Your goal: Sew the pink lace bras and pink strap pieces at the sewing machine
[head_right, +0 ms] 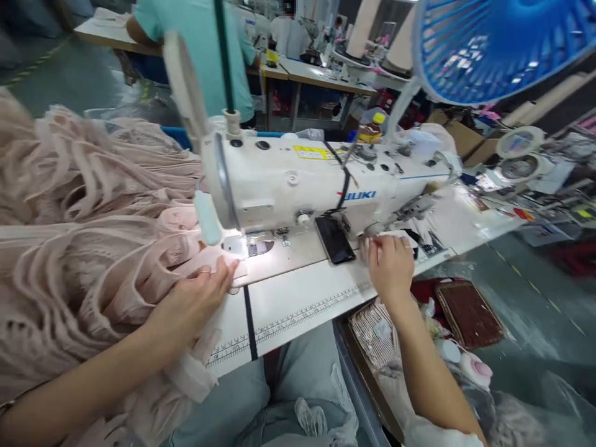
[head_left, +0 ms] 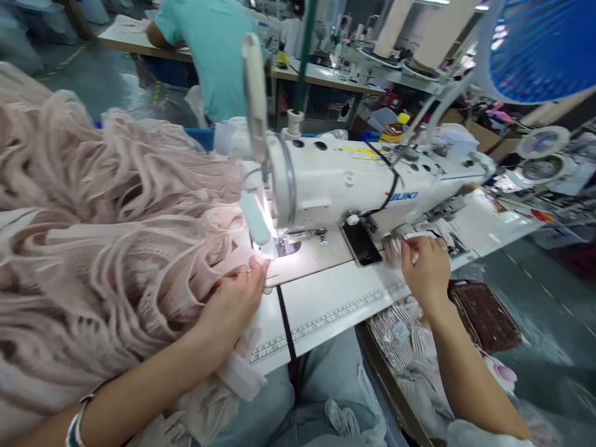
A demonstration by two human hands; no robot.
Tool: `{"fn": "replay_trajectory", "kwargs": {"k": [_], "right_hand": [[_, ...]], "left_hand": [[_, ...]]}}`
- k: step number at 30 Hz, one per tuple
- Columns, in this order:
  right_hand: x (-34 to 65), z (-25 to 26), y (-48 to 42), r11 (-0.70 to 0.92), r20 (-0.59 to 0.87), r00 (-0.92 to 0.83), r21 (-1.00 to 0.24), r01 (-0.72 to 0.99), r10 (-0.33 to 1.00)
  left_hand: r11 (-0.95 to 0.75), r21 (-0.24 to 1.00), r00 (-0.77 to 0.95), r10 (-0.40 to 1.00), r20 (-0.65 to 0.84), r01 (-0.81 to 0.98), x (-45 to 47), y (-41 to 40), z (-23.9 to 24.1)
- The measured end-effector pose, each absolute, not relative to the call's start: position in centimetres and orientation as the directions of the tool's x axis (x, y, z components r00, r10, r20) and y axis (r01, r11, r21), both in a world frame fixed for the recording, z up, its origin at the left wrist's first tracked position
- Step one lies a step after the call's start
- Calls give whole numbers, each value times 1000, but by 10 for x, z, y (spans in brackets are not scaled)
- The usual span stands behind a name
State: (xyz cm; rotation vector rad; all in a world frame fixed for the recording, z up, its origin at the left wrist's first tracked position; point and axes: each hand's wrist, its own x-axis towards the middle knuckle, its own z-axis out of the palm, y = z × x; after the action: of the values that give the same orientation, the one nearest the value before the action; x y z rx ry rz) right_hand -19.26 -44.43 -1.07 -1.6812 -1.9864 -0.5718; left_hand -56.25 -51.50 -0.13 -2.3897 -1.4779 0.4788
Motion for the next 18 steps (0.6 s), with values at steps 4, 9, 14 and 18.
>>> {"fn": "replay_trajectory", "kwargs": {"k": [4,9,14,18], "right_hand": [[-150,-6,-436,25,533,-70,90,996,843],[-158,-14,-434,-36,442,18,33,999,897],[-168,-11,-436,-19,448,7,22,1000,894],[-173,-2,-440,-36,554,28,4,999,832]], "left_hand": [[-475,-379,520,854,20,794,-562,-498,-2],[-529,-323,607,760,233,785,-575,-494,-23],[-532,-320,612,749,254,784,-584,-510,-27],[-514,-426,635,743,214,745,-580,-520,-18]]}}
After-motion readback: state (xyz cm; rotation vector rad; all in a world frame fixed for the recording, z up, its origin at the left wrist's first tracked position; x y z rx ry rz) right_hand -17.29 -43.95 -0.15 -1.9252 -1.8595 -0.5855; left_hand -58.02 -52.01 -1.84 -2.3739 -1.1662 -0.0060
